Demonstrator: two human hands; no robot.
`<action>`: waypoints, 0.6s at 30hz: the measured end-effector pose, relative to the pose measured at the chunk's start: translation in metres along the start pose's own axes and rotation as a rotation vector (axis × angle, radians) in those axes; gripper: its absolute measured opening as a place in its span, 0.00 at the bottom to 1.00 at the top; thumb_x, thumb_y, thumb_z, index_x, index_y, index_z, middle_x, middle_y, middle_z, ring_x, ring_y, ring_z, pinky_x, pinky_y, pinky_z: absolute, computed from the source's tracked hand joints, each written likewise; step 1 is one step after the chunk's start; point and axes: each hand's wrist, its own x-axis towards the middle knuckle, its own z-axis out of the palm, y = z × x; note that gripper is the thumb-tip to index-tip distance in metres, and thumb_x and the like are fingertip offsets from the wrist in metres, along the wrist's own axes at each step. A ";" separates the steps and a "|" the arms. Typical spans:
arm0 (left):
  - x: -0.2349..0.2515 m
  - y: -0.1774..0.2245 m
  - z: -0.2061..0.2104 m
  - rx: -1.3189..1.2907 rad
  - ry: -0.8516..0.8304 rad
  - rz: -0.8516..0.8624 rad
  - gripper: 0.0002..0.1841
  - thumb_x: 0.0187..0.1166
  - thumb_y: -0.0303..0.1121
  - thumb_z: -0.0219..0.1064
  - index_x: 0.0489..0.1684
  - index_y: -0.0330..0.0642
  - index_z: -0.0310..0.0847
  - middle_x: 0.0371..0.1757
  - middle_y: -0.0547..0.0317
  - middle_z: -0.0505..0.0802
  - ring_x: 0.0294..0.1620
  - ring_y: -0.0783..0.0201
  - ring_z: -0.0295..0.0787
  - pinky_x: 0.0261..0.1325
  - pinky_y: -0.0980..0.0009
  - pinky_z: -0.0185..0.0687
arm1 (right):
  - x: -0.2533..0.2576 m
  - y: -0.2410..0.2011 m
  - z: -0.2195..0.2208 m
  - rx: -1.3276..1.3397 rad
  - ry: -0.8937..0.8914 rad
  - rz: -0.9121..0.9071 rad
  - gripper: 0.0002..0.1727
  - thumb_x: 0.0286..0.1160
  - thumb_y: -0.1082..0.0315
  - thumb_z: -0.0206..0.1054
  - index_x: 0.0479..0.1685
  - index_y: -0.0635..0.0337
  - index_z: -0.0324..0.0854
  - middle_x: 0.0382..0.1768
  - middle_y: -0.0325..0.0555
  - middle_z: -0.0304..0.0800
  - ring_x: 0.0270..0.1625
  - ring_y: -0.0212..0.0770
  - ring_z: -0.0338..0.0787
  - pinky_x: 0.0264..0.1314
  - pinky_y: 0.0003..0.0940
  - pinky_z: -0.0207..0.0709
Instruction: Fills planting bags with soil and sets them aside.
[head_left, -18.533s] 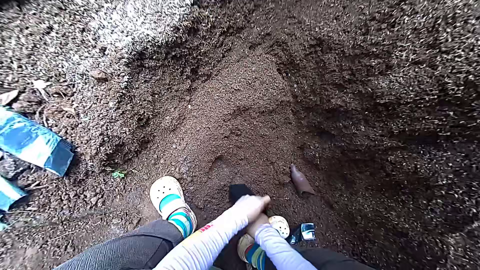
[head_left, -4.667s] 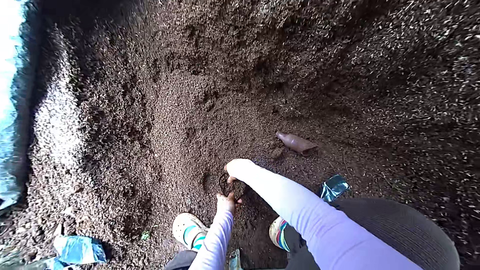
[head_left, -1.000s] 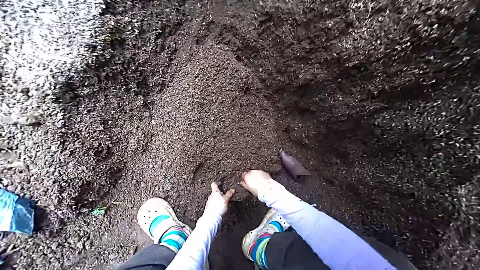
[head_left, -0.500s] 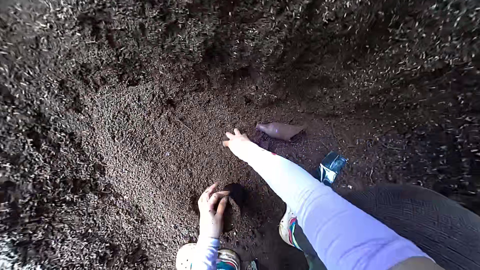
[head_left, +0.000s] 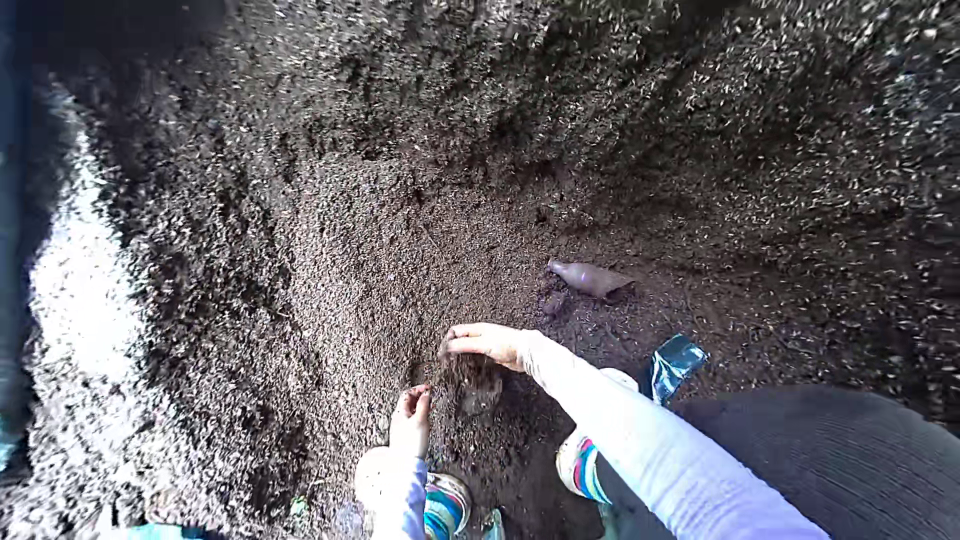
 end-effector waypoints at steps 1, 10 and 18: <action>-0.003 -0.001 0.001 0.018 -0.035 -0.033 0.17 0.94 0.34 0.53 0.67 0.30 0.78 0.61 0.38 0.89 0.57 0.50 0.89 0.58 0.51 0.84 | -0.001 -0.004 0.007 -0.139 0.015 -0.015 0.20 0.92 0.58 0.56 0.60 0.68 0.82 0.59 0.54 0.86 0.60 0.39 0.83 0.70 0.43 0.72; -0.015 -0.005 0.027 0.296 -0.323 0.035 0.25 0.96 0.44 0.46 0.61 0.30 0.82 0.50 0.39 0.92 0.53 0.47 0.89 0.65 0.46 0.79 | 0.034 -0.005 0.060 -1.200 0.510 -0.305 0.25 0.91 0.49 0.52 0.70 0.53 0.85 0.74 0.54 0.84 0.85 0.58 0.73 0.91 0.64 0.51; -0.013 -0.014 0.029 0.187 -0.268 -0.038 0.31 0.95 0.54 0.44 0.63 0.34 0.82 0.51 0.42 0.90 0.52 0.49 0.87 0.61 0.47 0.79 | 0.029 -0.006 0.045 -1.346 0.177 -0.254 0.25 0.94 0.53 0.49 0.78 0.54 0.79 0.85 0.55 0.72 0.89 0.60 0.66 0.93 0.68 0.40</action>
